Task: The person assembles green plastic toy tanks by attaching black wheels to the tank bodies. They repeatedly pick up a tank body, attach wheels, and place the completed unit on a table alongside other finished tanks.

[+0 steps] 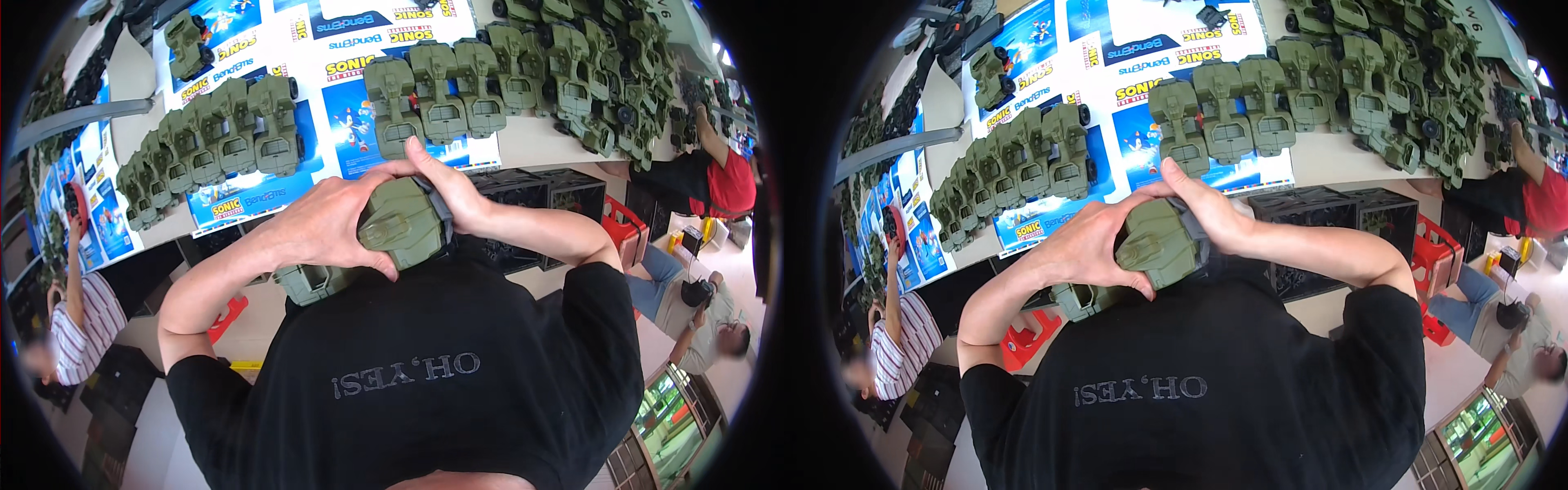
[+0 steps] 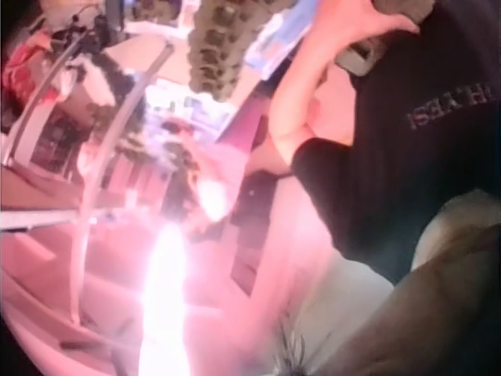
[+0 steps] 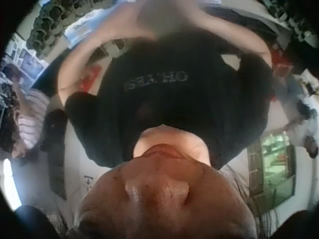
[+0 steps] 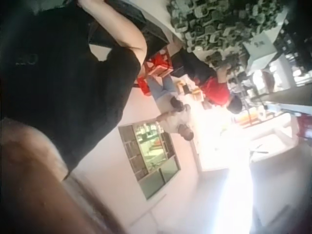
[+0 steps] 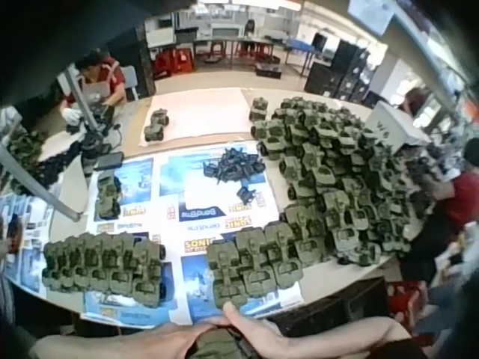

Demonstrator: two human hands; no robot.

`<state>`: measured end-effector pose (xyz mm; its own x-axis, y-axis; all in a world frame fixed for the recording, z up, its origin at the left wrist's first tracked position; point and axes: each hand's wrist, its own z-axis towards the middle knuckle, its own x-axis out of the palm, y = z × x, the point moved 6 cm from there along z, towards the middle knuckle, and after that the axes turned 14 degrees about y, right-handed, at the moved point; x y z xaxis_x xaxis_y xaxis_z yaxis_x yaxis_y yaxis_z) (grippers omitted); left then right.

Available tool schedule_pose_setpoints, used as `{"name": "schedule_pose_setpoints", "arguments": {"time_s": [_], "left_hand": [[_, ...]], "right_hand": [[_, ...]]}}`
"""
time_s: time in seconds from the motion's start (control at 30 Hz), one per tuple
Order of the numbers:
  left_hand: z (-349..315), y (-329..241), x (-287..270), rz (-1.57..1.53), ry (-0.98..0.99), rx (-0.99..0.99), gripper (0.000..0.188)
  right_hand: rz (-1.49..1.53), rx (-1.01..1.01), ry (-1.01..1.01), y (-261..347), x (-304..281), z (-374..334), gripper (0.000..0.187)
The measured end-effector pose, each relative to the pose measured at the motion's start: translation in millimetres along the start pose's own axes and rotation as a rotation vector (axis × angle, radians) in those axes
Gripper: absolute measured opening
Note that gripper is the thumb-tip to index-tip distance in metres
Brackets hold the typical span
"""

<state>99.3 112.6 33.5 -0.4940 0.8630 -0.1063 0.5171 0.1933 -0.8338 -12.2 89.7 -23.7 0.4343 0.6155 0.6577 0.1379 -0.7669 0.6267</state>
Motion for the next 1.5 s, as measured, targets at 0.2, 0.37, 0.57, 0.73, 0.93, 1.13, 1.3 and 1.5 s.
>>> {"name": "schedule_pose_setpoints", "arguments": {"time_s": [0.2, 0.37, 0.57, 0.73, 0.93, 1.13, 1.3, 1.5], "left_hand": [[-11.4, -11.2, 13.0, 0.225, -0.094, 0.09, 0.08], [-26.3, -30.5, 17.3, 0.456, -0.149, 0.118, 0.071], [-29.9, -38.1, 18.3, 0.761, -0.12, 0.105, 0.07], [-19.5, -14.6, -8.0, 0.342, -0.176, 0.137, 0.086], [12.4, 54.7, -49.5, -0.336, -0.055, 0.235, 0.116], [24.6, 76.6, -55.7, -0.491, -0.089, 0.366, 0.12], [20.3, 51.5, -72.9, -0.485, -0.569, 0.508, 0.108], [75.3, 26.3, -74.4, -0.888, -0.98, 0.491, 0.067]], "right_hand": [[-0.319, -0.291, 0.036, 15.4, 20.0, -14.6, 0.06], [-0.697, -0.605, 0.033, 32.7, 38.6, -24.5, 0.044], [-0.77, -0.838, -0.012, 32.6, 42.5, -27.8, 0.032], [-0.557, -0.424, -0.044, 36.2, 19.1, -1.6, 0.056], [-0.115, 0.029, 0.001, 58.6, -16.5, 12.3, 0.076], [-0.351, -0.178, -0.082, 74.2, -23.3, 2.3, 0.075], [-0.803, -0.649, -0.722, 91.7, -23.1, -49.6, 0.043], [-1.363, -0.356, -0.788, 64.9, 1.6, -43.0, 0.084]]}}
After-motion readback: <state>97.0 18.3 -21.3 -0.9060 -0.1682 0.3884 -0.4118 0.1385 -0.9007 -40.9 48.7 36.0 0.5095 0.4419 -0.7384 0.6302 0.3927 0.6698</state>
